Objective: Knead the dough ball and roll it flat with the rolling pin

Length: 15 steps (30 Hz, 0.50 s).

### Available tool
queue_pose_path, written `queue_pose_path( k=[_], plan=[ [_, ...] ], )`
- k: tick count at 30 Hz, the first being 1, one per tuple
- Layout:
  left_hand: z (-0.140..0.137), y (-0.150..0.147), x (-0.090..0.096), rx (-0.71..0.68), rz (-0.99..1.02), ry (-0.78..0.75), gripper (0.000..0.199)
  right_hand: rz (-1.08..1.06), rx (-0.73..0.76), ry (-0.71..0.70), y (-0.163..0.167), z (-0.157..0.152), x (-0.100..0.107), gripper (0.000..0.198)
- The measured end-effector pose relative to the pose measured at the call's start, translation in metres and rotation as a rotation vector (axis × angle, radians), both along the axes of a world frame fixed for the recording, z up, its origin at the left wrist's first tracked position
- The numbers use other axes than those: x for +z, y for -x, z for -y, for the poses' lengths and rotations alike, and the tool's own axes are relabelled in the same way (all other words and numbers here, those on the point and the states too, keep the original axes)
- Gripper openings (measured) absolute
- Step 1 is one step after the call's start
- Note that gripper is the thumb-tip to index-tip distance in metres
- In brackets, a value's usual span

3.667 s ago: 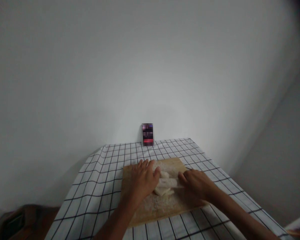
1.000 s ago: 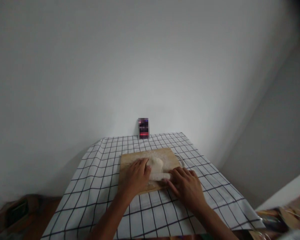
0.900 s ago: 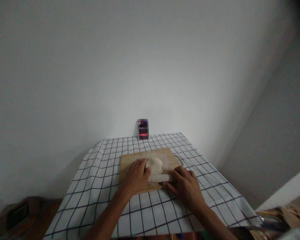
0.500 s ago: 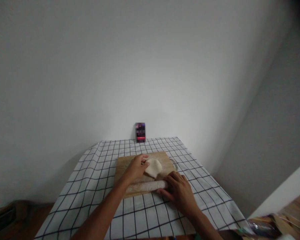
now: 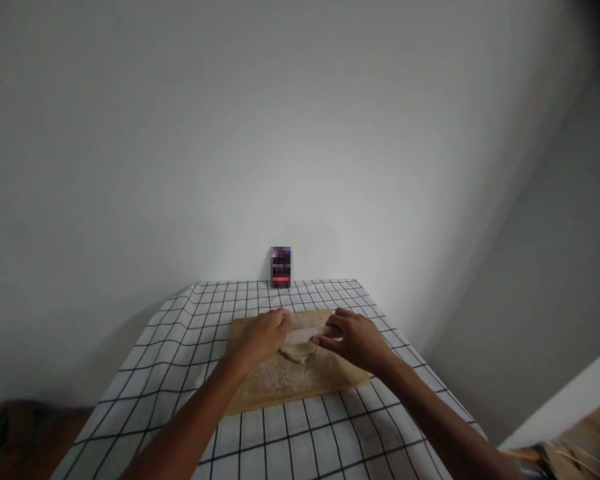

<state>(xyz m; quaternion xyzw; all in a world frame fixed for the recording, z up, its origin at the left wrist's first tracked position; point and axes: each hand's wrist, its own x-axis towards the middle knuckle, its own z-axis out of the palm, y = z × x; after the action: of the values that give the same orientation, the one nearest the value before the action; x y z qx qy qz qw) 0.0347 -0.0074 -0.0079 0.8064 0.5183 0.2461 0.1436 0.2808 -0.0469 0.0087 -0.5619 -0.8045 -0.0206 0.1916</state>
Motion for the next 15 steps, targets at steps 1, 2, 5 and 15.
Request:
queue_pose_path(
  k=[1,2,5,15],
  plan=[
    [-0.002,-0.001,-0.012,0.003,-0.056,-0.086,0.041,0.052,0.004,0.029,0.001,-0.007,0.005,0.047],
    [-0.005,-0.002,-0.024,-0.009,-0.126,-0.192,0.037,0.095,0.002,0.06,0.001,-0.013,0.009,0.05],
    [-0.017,-0.002,-0.05,0.002,-0.214,-0.32,0.035,0.153,-0.012,0.142,0.001,-0.03,0.012,0.061],
    [-0.031,-0.016,-0.006,0.219,-0.215,-0.032,0.035,0.11,0.04,0.226,-0.006,-0.079,-0.015,0.058]
  ],
)
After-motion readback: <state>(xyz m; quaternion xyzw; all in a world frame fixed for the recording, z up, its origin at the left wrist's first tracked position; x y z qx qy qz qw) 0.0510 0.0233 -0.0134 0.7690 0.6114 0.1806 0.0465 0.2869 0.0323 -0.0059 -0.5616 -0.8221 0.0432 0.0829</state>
